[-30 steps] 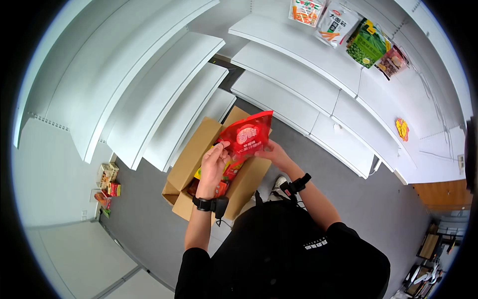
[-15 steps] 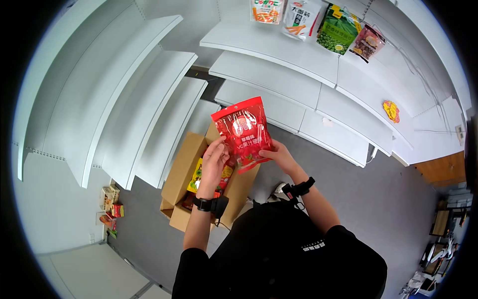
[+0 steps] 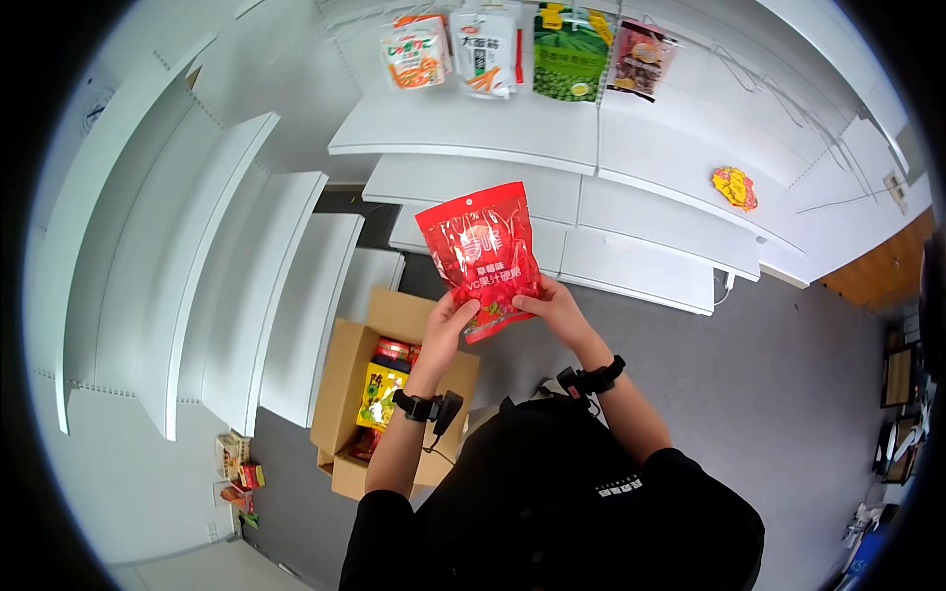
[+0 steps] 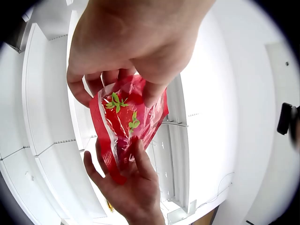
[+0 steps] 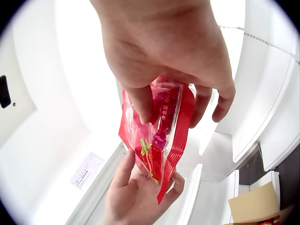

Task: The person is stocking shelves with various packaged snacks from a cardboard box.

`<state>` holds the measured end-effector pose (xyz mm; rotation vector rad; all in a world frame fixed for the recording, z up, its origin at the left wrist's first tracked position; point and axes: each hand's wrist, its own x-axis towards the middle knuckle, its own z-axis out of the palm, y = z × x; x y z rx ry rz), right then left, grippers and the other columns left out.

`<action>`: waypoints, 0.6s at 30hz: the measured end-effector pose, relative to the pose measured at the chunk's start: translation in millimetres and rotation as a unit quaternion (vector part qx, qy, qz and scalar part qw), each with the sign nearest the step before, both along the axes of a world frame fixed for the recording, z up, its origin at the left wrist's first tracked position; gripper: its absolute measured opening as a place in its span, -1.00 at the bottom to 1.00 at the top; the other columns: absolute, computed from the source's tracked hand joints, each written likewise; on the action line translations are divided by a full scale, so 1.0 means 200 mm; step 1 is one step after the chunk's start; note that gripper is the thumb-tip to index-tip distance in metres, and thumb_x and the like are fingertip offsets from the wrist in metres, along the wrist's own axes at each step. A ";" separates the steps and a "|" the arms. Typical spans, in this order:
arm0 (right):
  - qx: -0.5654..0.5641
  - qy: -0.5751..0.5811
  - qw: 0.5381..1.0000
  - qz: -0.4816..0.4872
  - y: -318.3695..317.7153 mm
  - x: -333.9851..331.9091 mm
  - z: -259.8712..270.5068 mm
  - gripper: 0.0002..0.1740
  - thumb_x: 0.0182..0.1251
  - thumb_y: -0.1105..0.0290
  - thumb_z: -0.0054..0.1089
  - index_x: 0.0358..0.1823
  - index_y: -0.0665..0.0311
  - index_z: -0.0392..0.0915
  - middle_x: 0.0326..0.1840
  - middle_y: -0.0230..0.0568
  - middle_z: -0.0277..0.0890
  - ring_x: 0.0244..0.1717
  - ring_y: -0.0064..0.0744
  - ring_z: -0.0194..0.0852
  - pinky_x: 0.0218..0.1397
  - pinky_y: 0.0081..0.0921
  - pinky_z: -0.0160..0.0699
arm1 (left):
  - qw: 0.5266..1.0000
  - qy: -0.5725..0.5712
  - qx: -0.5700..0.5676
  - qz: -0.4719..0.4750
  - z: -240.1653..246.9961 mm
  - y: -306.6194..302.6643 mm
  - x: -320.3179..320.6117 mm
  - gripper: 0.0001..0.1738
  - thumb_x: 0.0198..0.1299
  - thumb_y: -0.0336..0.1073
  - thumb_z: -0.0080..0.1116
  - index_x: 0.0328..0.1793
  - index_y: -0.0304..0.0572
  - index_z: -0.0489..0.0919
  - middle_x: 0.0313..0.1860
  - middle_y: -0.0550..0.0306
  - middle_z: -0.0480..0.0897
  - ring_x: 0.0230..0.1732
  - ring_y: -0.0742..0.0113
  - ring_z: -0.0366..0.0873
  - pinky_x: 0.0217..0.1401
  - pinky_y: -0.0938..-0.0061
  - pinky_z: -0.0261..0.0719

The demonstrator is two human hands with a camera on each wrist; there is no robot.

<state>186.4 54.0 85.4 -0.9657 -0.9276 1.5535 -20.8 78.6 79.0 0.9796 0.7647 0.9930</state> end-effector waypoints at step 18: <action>0.020 0.033 0.996 -0.086 -0.03 0.68 0.01 -0.62 0.23 0.50 0.23 0.07 0.38 0.43 -0.05 -0.26 0.58 -0.06 -0.50 0.54 0.09 -0.51 0.51 | 0.997 0.049 0.027 -0.044 0.10 0.13 0.76 -0.72 0.28 -0.37 0.13 0.08 -0.32 0.54 -0.04 0.16 0.64 -0.04 0.50 0.53 0.09 0.55 0.43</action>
